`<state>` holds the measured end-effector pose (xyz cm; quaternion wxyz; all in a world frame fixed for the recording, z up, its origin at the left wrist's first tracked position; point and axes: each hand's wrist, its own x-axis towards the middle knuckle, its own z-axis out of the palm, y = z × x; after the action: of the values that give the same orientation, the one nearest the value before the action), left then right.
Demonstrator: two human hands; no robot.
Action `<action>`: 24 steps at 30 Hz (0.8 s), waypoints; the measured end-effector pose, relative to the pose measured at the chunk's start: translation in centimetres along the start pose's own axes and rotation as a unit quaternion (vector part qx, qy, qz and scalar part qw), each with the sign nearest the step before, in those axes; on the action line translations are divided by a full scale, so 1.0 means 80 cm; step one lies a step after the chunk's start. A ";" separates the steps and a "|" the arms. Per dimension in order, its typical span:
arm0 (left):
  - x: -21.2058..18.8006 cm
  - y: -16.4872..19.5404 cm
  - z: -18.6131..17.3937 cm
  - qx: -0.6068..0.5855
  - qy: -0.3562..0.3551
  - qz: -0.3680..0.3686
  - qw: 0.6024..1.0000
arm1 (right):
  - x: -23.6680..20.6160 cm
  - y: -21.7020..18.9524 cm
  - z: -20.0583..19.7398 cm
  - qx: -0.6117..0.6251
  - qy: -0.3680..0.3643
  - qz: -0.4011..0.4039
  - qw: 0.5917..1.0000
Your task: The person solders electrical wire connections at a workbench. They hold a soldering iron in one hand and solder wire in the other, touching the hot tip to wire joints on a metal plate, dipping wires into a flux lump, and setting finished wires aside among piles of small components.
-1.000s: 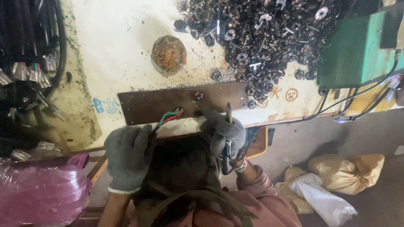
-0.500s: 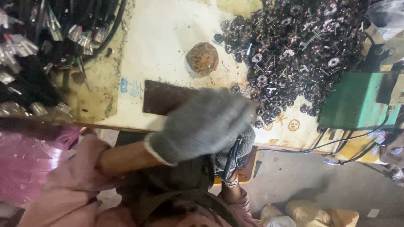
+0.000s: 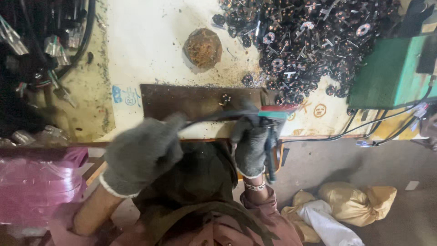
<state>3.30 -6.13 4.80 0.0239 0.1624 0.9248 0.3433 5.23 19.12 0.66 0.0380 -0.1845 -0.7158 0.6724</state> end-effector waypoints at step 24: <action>-0.016 0.013 0.064 -0.332 -0.016 -0.116 0.936 | -0.002 -0.013 0.019 -0.252 -0.178 -0.154 0.939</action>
<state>5.60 -2.54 1.47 0.1314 0.0423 0.7701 0.6229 4.70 17.62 1.56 -0.0353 0.0472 -0.8763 0.4782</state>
